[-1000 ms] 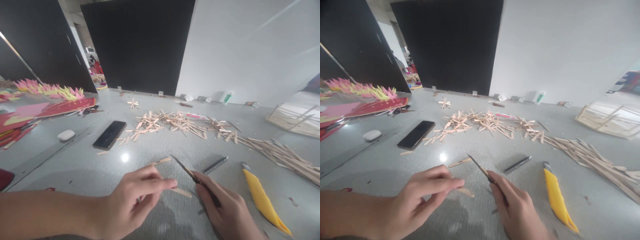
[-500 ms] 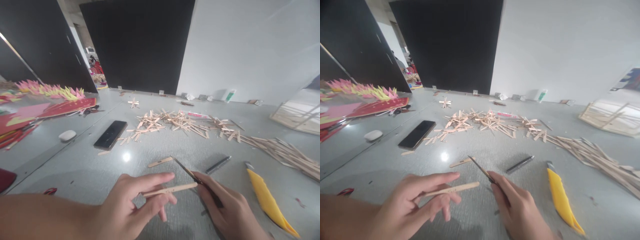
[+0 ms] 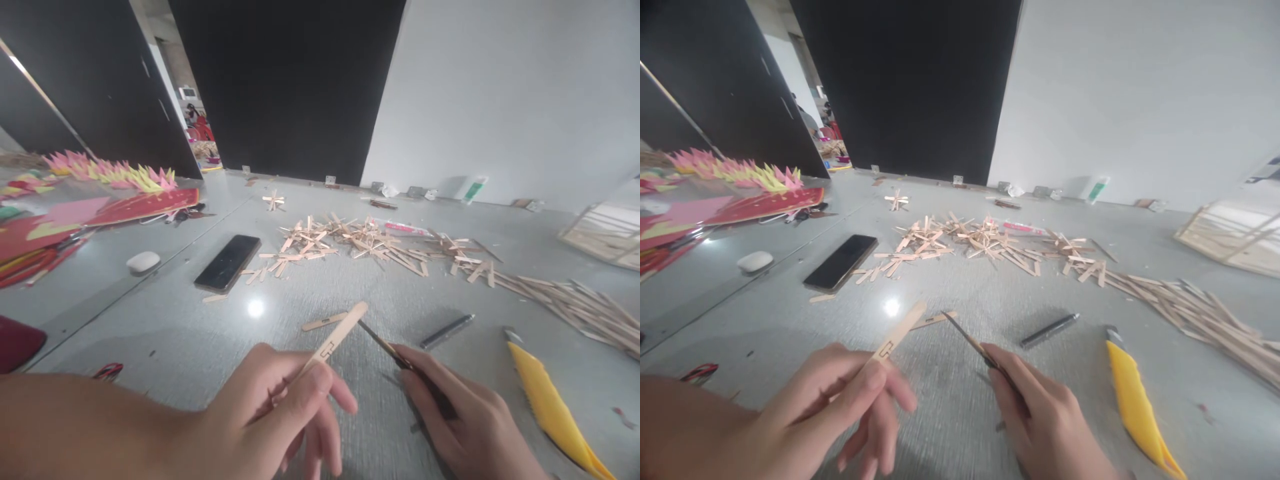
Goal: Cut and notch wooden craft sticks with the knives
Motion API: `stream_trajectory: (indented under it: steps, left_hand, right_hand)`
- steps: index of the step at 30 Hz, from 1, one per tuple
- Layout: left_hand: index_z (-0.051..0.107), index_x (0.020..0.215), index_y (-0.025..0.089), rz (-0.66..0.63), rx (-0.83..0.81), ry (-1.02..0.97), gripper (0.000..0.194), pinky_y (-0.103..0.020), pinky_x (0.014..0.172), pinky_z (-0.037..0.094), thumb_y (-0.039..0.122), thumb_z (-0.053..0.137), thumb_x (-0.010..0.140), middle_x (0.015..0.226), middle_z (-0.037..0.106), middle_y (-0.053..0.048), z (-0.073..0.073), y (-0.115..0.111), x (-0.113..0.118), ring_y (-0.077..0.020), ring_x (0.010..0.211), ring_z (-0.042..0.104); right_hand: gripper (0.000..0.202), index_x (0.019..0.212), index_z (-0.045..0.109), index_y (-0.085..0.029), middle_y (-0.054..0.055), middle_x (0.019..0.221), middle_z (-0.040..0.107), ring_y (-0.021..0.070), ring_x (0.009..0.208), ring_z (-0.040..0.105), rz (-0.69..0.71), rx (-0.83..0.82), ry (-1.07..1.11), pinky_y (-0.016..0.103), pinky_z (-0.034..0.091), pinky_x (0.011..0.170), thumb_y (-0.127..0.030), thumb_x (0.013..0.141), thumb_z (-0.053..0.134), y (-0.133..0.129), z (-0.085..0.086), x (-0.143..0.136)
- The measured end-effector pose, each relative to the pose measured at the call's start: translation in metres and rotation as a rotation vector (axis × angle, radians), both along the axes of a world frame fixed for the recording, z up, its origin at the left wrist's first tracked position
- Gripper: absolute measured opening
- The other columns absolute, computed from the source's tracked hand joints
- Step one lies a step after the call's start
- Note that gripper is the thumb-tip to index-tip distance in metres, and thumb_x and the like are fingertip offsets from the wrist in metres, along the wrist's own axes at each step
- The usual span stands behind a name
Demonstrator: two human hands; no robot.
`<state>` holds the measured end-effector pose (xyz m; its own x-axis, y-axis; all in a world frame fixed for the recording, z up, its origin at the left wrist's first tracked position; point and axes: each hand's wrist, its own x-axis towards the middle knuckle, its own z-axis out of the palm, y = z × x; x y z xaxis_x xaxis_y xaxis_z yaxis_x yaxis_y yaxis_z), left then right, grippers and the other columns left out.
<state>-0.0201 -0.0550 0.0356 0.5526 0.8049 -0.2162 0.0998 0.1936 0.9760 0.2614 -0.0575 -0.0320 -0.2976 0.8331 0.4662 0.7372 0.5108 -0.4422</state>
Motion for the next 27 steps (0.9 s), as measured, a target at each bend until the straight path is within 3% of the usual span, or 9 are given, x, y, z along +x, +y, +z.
stream_trajectory:
  steps: [5, 15, 20, 22, 25, 27]
  left_hand:
    - [0.070, 0.102, 0.017, 0.013, -0.022, 0.006, 0.068, -0.022, 0.052, 0.040, 0.079, 0.042, 0.098, 0.070, 0.071, -0.004, 0.001, 0.000, 0.001, -0.0118, 0.055, 0.061]
    - [0.070, 0.100, 0.017, 0.013, 0.045, -0.032, 0.064, -0.023, 0.051, 0.040, 0.072, 0.039, 0.103, 0.070, 0.070, -0.005, 0.001, 0.004, 0.003, -0.0119, 0.052, 0.056]
    - [0.069, 0.100, 0.019, 0.048, 0.046, 0.015, 0.056, -0.023, 0.053, 0.033, 0.065, 0.039, 0.107, 0.064, 0.047, 0.005, -0.008, 0.005, 0.002, -0.0109, 0.055, 0.038]
    - [0.067, 0.114, 0.021, 0.040, 0.043, 0.112, 0.053, -0.024, 0.057, 0.034, 0.064, 0.036, 0.108, 0.065, 0.043, 0.005, -0.012, 0.008, 0.004, -0.0125, 0.060, 0.038]
    - [0.033, 0.154, 0.025, -0.091, -0.047, 0.256, 0.061, -0.023, 0.054, 0.034, 0.065, 0.034, 0.108, 0.069, 0.053, 0.005, -0.015, 0.013, 0.006, -0.0143, 0.061, 0.041]
    - [0.011, 0.162, 0.025, -0.198, -0.139, 0.318, 0.071, -0.021, 0.049, 0.033, 0.063, 0.036, 0.108, 0.070, 0.058, 0.005, -0.016, 0.016, 0.009, -0.0136, 0.055, 0.041]
  right_hand:
    - [0.024, 0.128, 0.060, -0.030, -0.002, 0.104, 0.081, 0.0127, 0.078, 0.079, -0.005, -0.003, -0.008, 0.014, 0.060, 0.067, -0.024, 0.107, 0.051, 0.001, 0.000, 0.001]
    - [0.023, 0.126, 0.063, -0.027, 0.001, 0.105, 0.081, 0.0157, 0.082, 0.079, 0.025, -0.019, 0.012, 0.018, 0.062, 0.069, -0.024, 0.106, 0.053, 0.002, 0.000, 0.000]
    - [0.033, 0.139, 0.057, -0.028, 0.002, 0.110, 0.078, 0.0137, 0.081, 0.077, -0.015, -0.049, 0.027, 0.020, 0.061, 0.069, -0.024, 0.107, 0.050, -0.001, 0.000, -0.003]
    - [0.041, 0.148, 0.050, -0.026, 0.004, 0.107, 0.076, 0.0139, 0.080, 0.076, -0.097, -0.036, 0.018, 0.023, 0.062, 0.071, -0.023, 0.108, 0.043, -0.001, 0.003, -0.002]
    - [0.037, 0.137, 0.056, -0.024, 0.006, 0.109, 0.072, 0.0162, 0.087, 0.075, -0.152, -0.021, -0.049, 0.029, 0.062, 0.076, -0.019, 0.107, 0.035, 0.004, 0.010, 0.002]
    - [0.032, 0.123, 0.063, -0.023, 0.007, 0.111, 0.071, 0.0184, 0.088, 0.075, -0.141, -0.045, -0.117, 0.032, 0.062, 0.074, -0.017, 0.106, 0.037, 0.009, 0.016, 0.007]
